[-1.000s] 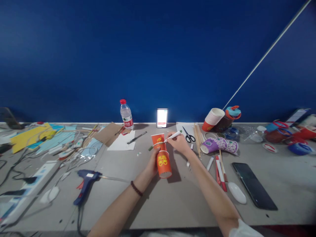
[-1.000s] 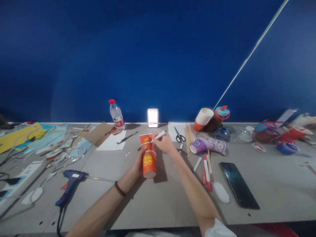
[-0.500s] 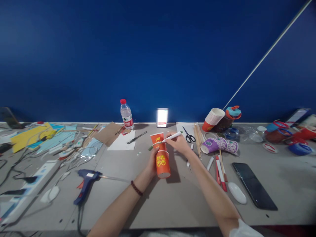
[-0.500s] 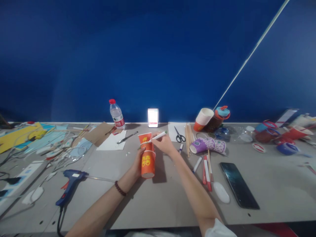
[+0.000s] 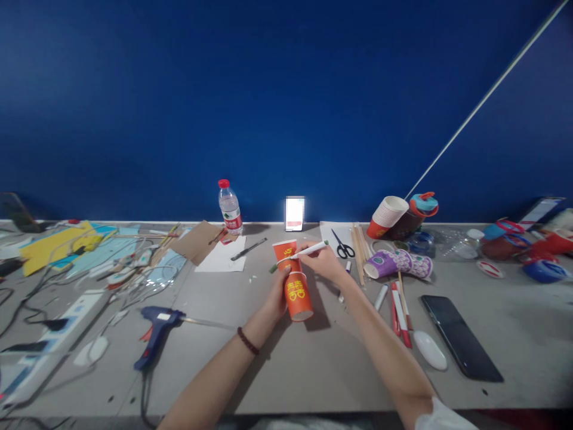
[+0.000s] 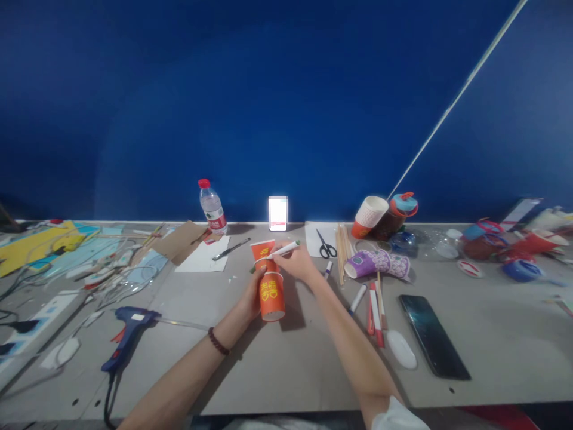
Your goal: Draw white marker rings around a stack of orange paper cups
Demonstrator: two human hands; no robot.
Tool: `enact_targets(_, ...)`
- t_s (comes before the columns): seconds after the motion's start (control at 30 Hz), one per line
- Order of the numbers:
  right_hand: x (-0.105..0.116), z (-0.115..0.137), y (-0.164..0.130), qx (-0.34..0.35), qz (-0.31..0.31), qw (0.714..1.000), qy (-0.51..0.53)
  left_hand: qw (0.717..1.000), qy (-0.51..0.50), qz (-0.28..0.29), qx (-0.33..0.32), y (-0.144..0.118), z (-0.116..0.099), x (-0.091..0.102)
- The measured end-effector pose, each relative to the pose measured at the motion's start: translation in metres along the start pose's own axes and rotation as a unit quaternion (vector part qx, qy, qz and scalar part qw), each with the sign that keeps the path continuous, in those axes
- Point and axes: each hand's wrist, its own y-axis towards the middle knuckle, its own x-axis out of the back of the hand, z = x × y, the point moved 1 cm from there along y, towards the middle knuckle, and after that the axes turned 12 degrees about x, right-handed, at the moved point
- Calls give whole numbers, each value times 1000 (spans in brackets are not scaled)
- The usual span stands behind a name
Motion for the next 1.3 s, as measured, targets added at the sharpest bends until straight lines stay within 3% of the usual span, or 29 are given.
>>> enact_targets(1.3, 0, 2, 0, -9, -6, 1000, -4, 1000, -7, 7, 2, 1, 1, 2)
